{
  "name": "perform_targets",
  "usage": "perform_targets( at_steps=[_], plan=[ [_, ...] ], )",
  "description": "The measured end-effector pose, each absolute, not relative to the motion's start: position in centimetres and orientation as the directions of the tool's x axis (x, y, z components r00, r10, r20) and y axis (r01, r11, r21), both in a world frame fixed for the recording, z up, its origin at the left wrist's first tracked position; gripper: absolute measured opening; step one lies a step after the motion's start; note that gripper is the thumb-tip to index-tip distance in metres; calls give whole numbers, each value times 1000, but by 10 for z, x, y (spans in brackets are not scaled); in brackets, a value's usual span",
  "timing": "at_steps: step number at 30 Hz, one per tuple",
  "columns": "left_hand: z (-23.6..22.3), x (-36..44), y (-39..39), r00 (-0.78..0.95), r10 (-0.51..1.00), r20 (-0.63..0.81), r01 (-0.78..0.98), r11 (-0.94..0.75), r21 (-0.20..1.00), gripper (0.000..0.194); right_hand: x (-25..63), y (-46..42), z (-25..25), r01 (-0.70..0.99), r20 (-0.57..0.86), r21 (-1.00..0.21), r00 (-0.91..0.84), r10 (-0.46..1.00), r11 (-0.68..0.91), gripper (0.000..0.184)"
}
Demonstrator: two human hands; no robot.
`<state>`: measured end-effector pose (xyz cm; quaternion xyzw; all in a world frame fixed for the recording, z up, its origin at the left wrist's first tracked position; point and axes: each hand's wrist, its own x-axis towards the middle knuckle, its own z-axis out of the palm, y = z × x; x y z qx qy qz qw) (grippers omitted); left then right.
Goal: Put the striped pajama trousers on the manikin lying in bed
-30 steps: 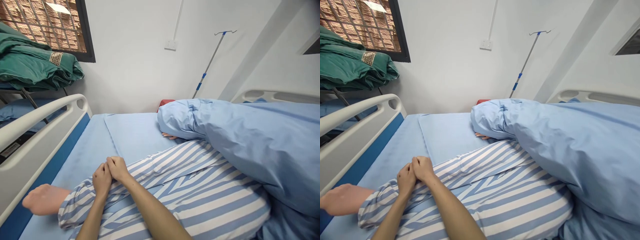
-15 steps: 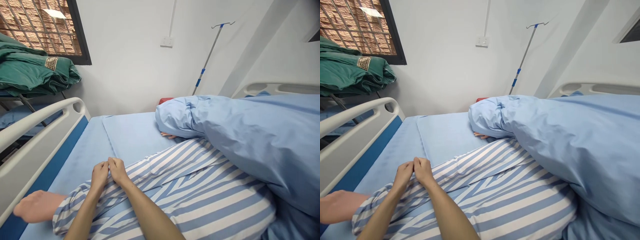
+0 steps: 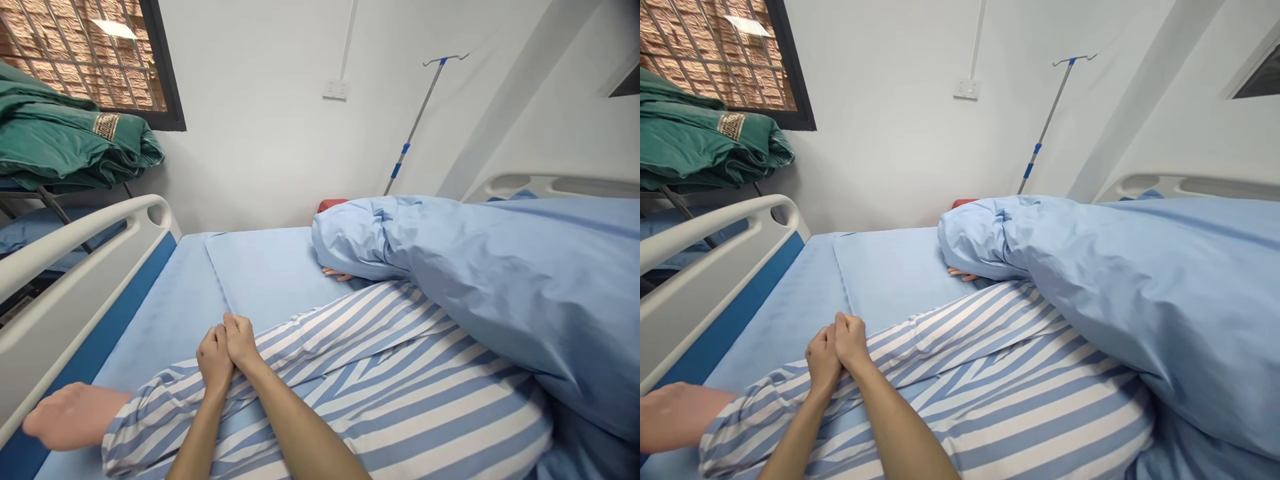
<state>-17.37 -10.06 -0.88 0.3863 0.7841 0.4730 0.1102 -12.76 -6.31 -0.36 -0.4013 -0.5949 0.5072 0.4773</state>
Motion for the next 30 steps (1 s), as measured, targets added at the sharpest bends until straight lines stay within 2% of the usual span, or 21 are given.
perform_targets(
  at_steps=[2,4,6,8,11,17,23,27,30],
  plan=[
    [-8,-175,-101,-670,714,202,518,254,817,36,-127,-62,0,47,135,-988,-222,966,149,39],
    [-8,-175,-102,-662,717,221,542,253,802,37,-124,-61,10,168,122,-972,-242,962,165,40],
    [-8,-174,-103,-651,726,220,561,265,784,35,-118,-60,23,304,173,-915,-300,938,266,40],
    [-7,-172,-104,-640,742,198,565,281,776,32,-110,-59,34,368,262,-840,-370,892,399,41],
    [-5,-170,-104,-649,740,178,558,303,773,32,-99,-59,34,357,310,-813,-403,861,459,43],
    [-2,-167,-102,-648,740,178,590,341,732,36,-91,-61,2,352,275,-838,-389,879,418,41],
    [-3,-167,-102,-641,757,125,592,384,708,37,-90,-61,2,355,268,-847,-358,894,396,42],
    [4,-170,-94,-607,791,81,527,325,785,34,-88,-59,6,289,281,-879,-331,901,380,43],
    [15,-166,-81,-640,760,113,368,174,913,33,-87,-56,6,202,276,-915,-318,907,349,46]
  ],
)
